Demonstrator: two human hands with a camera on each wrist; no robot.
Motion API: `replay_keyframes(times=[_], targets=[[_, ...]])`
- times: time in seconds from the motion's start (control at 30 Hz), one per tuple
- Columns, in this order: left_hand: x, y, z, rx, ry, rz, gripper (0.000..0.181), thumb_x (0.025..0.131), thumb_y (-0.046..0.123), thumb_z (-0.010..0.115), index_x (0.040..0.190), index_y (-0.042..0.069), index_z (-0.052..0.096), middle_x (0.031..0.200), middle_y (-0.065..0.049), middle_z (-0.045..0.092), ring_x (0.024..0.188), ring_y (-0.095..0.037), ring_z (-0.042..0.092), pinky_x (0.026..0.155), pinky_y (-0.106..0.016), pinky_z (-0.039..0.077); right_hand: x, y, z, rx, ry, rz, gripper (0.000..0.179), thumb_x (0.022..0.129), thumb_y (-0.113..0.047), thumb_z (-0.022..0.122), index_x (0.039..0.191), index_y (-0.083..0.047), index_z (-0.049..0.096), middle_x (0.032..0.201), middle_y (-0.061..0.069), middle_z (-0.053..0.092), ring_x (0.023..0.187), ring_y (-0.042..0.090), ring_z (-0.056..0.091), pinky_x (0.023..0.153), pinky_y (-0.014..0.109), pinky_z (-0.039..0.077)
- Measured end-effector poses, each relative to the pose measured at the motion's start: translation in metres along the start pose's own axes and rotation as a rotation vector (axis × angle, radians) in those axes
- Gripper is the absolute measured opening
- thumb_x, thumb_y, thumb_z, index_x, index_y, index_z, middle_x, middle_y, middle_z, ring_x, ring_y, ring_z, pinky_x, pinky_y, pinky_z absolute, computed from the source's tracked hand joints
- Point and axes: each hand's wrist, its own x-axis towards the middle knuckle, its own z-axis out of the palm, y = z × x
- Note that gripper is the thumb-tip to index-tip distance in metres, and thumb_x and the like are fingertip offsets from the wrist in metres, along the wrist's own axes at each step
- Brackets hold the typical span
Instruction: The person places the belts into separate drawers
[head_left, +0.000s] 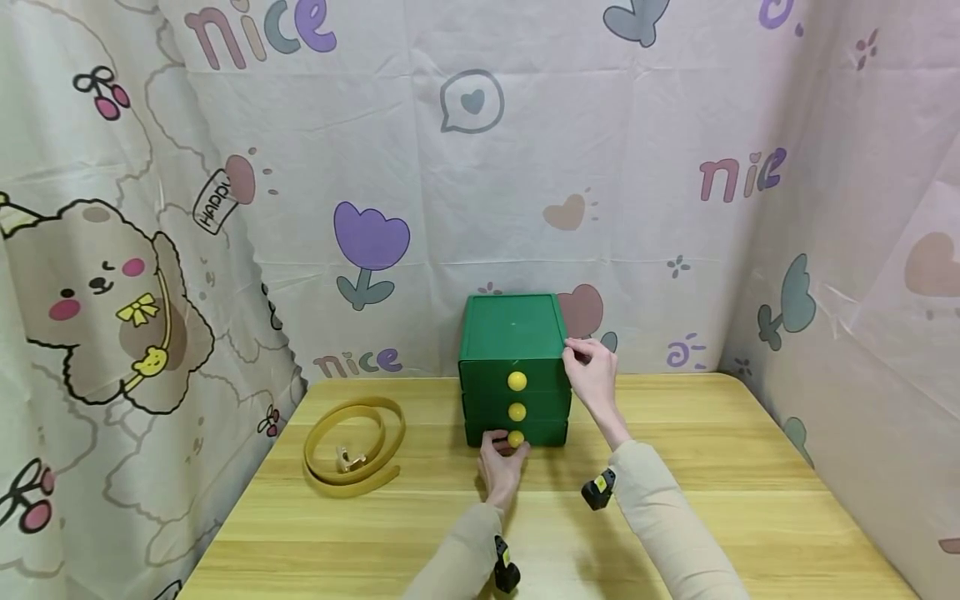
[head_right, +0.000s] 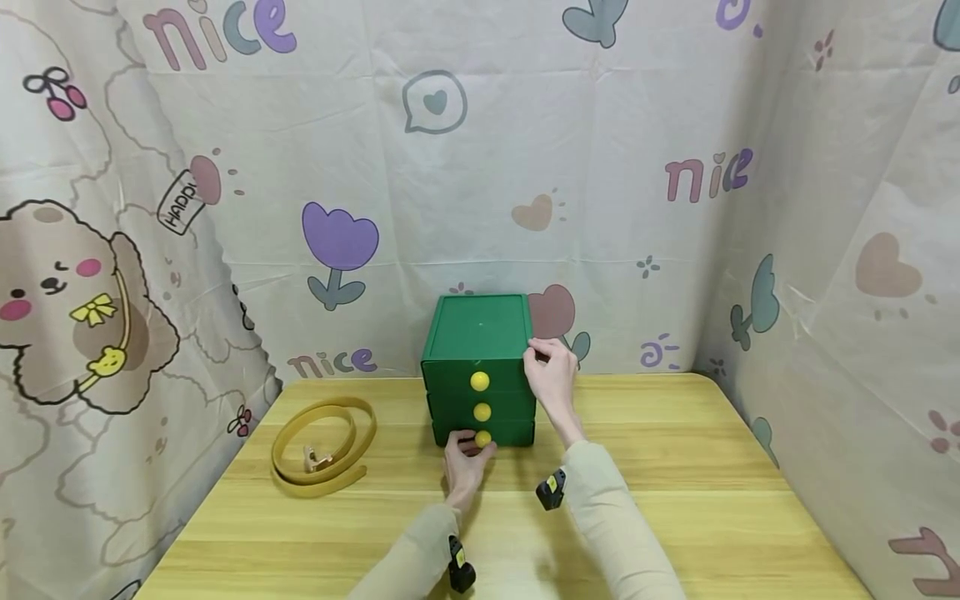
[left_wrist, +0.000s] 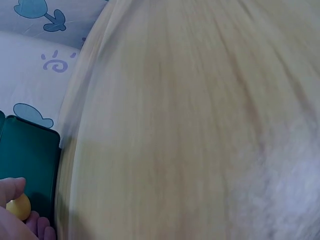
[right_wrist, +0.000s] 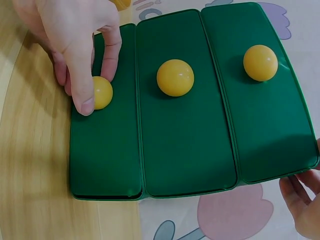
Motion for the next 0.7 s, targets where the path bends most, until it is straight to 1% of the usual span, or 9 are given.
replay_keyframes(times=[0.17, 0.23, 0.3, 0.4, 0.5, 0.7], targets=[[0.001, 0.0, -0.003, -0.01, -0.03, 0.017, 0.037, 0.066, 0.017, 0.076, 0.097, 0.006, 0.058, 0.087, -0.011, 0.066, 0.08, -0.027, 0.06, 0.069, -0.031, 0.045, 0.0, 0.001, 0.0, -0.019, 0.0, 0.009, 0.019, 0.079, -0.01, 0.059, 0.093, -0.006, 0.072, 0.091, 0.004, 0.069, 0.082, 0.014, 0.064, 0.07, 0.016, 0.051], [0.003, -0.001, -0.004, -0.006, -0.04, 0.023, 0.036, 0.066, 0.018, 0.076, 0.095, 0.007, 0.058, 0.087, -0.011, 0.065, 0.078, -0.025, 0.06, 0.068, -0.03, 0.046, 0.0, 0.001, 0.0, -0.023, 0.0, 0.004, 0.019, 0.08, -0.01, 0.059, 0.093, -0.007, 0.072, 0.09, 0.004, 0.069, 0.081, 0.015, 0.065, 0.07, 0.016, 0.051], [0.004, -0.002, -0.005, 0.002, -0.048, 0.028, 0.035, 0.065, 0.019, 0.077, 0.093, 0.007, 0.059, 0.085, -0.011, 0.066, 0.076, -0.022, 0.061, 0.067, -0.029, 0.047, 0.0, 0.001, 0.0, -0.018, 0.0, -0.001, 0.019, 0.08, -0.01, 0.059, 0.093, -0.006, 0.072, 0.09, 0.005, 0.069, 0.081, 0.016, 0.065, 0.069, 0.019, 0.052], [0.006, -0.003, -0.006, 0.01, -0.056, 0.04, 0.034, 0.064, 0.019, 0.078, 0.09, 0.008, 0.06, 0.083, -0.011, 0.066, 0.074, -0.018, 0.061, 0.066, -0.029, 0.048, 0.0, 0.0, 0.0, -0.002, -0.002, -0.013, 0.018, 0.079, -0.01, 0.059, 0.093, -0.006, 0.072, 0.09, 0.007, 0.069, 0.079, 0.018, 0.065, 0.069, 0.027, 0.054], [0.007, -0.003, -0.008, 0.01, -0.064, 0.06, 0.033, 0.064, 0.019, 0.078, 0.089, 0.007, 0.06, 0.081, -0.012, 0.066, 0.073, -0.017, 0.061, 0.065, -0.027, 0.048, 0.0, 0.001, -0.001, 0.01, -0.009, -0.015, 0.018, 0.08, -0.01, 0.06, 0.093, -0.006, 0.072, 0.089, 0.008, 0.068, 0.077, 0.019, 0.064, 0.068, 0.03, 0.054], [0.007, -0.003, -0.013, 0.001, -0.096, 0.093, 0.032, 0.065, 0.019, 0.078, 0.088, 0.006, 0.061, 0.081, -0.012, 0.066, 0.072, -0.018, 0.061, 0.064, -0.026, 0.048, 0.0, 0.002, -0.002, 0.014, -0.016, -0.006, 0.018, 0.079, -0.011, 0.062, 0.093, -0.006, 0.072, 0.088, 0.006, 0.068, 0.076, 0.017, 0.064, 0.066, 0.018, 0.052]])
